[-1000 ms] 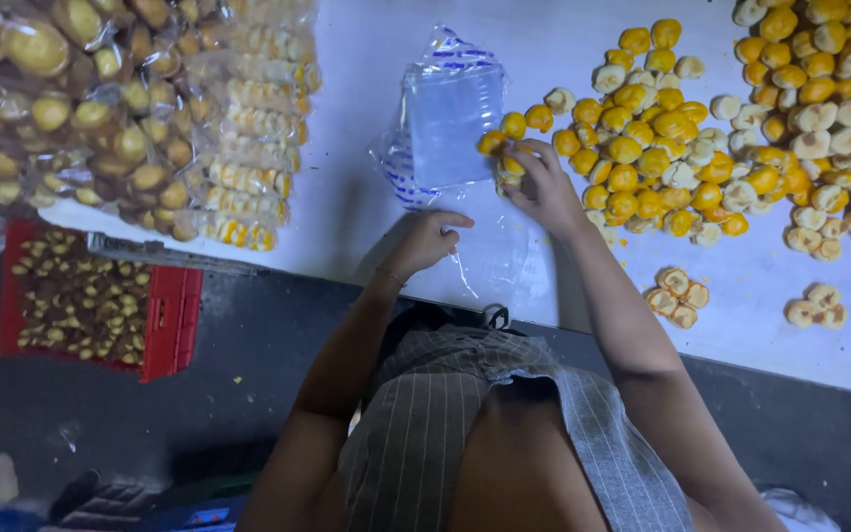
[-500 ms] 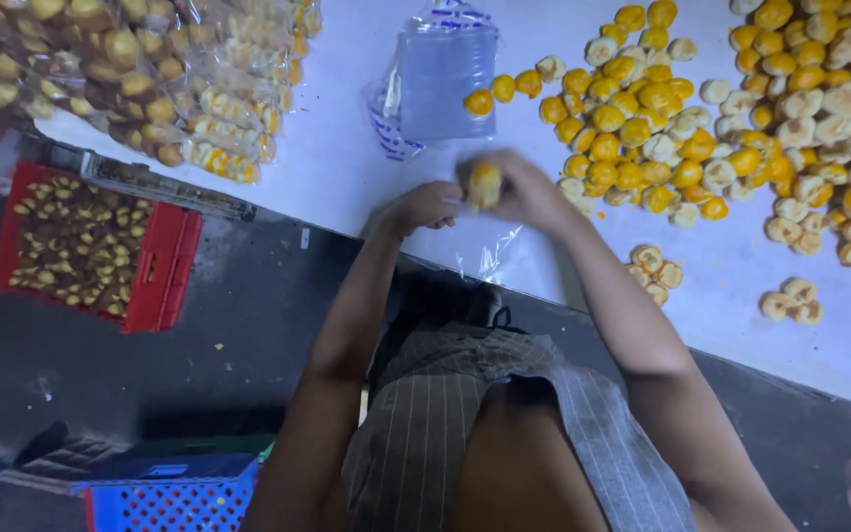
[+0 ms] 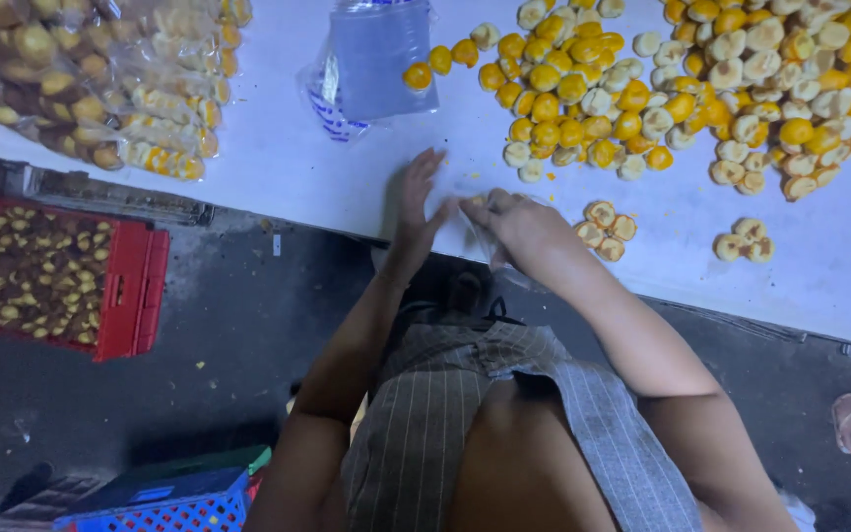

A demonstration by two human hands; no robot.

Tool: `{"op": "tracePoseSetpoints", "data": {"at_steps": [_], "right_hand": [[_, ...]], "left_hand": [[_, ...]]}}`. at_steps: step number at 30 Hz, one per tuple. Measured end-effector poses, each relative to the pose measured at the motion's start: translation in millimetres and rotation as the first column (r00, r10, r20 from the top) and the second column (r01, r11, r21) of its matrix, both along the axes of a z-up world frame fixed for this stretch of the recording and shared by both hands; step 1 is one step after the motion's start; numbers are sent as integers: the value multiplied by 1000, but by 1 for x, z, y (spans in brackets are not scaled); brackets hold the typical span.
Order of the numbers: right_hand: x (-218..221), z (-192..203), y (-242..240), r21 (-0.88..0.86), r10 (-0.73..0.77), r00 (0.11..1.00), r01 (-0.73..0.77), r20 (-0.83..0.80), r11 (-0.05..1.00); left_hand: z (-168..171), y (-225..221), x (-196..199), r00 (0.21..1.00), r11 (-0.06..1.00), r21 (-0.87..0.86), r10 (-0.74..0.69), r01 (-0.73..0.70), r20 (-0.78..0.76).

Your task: Packing small pastries into plastic sleeves at a bakery workstation.

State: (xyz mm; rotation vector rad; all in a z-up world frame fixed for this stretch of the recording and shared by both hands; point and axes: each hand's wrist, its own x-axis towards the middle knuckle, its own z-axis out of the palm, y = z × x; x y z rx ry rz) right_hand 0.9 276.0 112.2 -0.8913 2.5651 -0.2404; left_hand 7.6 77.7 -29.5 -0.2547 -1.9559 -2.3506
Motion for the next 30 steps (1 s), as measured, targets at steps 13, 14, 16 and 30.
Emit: {"op": "tracePoseSetpoints", "data": {"at_steps": [13, 14, 16, 30], "right_hand": [[-66, -165, 151, -635, -814, 481, 527, -326, 565], [-55, -150, 141, -768, -803, 581, 451, -134, 455], [-36, -115, 92, -865, -729, 683, 394, 50, 310], [-95, -30, -106, -804, -242, 958, 263, 153, 533]], "left_hand": [[-50, 27, -19, 694, 694, 639, -279, -332, 663], [-44, 24, -22, 687, 694, 646, -301, -318, 661], [-36, 20, -27, 678, 691, 653, -322, -309, 661], [40, -72, -107, 879, 862, 380, 141, -335, 455]]}}
